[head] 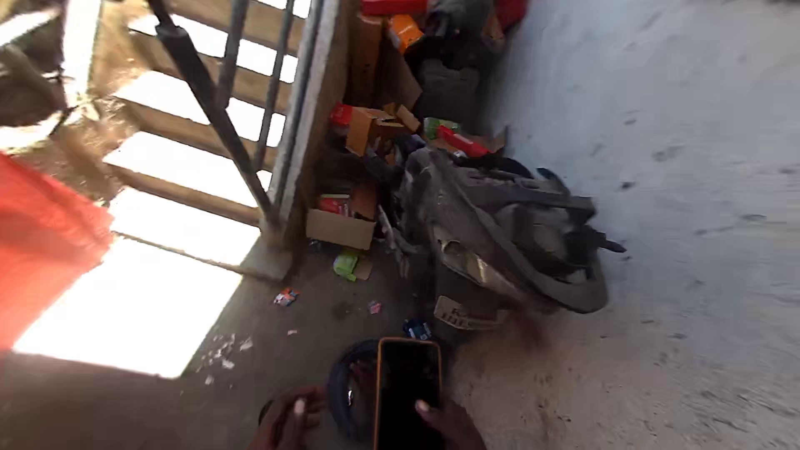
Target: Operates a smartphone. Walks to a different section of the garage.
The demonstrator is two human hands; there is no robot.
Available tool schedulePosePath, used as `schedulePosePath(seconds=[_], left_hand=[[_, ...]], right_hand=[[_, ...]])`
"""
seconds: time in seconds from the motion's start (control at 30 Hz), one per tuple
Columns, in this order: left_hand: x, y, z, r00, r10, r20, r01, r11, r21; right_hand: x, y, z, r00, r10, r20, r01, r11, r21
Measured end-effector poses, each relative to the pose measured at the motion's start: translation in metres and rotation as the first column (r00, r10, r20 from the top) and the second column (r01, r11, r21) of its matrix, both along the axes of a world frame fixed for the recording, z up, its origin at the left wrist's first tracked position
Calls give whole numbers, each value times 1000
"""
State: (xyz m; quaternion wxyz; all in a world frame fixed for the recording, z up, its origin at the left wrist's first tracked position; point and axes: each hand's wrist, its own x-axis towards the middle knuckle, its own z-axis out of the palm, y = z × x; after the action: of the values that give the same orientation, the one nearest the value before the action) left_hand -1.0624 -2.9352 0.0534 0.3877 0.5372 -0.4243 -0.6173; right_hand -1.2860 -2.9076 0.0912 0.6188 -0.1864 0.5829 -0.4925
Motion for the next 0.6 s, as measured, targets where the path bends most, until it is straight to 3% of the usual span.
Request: schedulePosePath(seconds=[0.07,0.23,0.4,0.6], left_hand=[[-28,24,13,981,196,16,-196,980,44],[-81,42,-8,974,207,-90,-213,975,-66],[-117,73,-25,910,307,-279,-358,921,-153],[-174,138,-6,799,518,-307,-568,817,-99]], right_hand=[[-18,-15,8,984,171,51,-175,982,77],[-29,-51,-17,895,399,200,-414,910,37],[-43,-31,-39,820,507,265,-530,848,20],[-79,11,-29,608,755,245,-766,639,-68]])
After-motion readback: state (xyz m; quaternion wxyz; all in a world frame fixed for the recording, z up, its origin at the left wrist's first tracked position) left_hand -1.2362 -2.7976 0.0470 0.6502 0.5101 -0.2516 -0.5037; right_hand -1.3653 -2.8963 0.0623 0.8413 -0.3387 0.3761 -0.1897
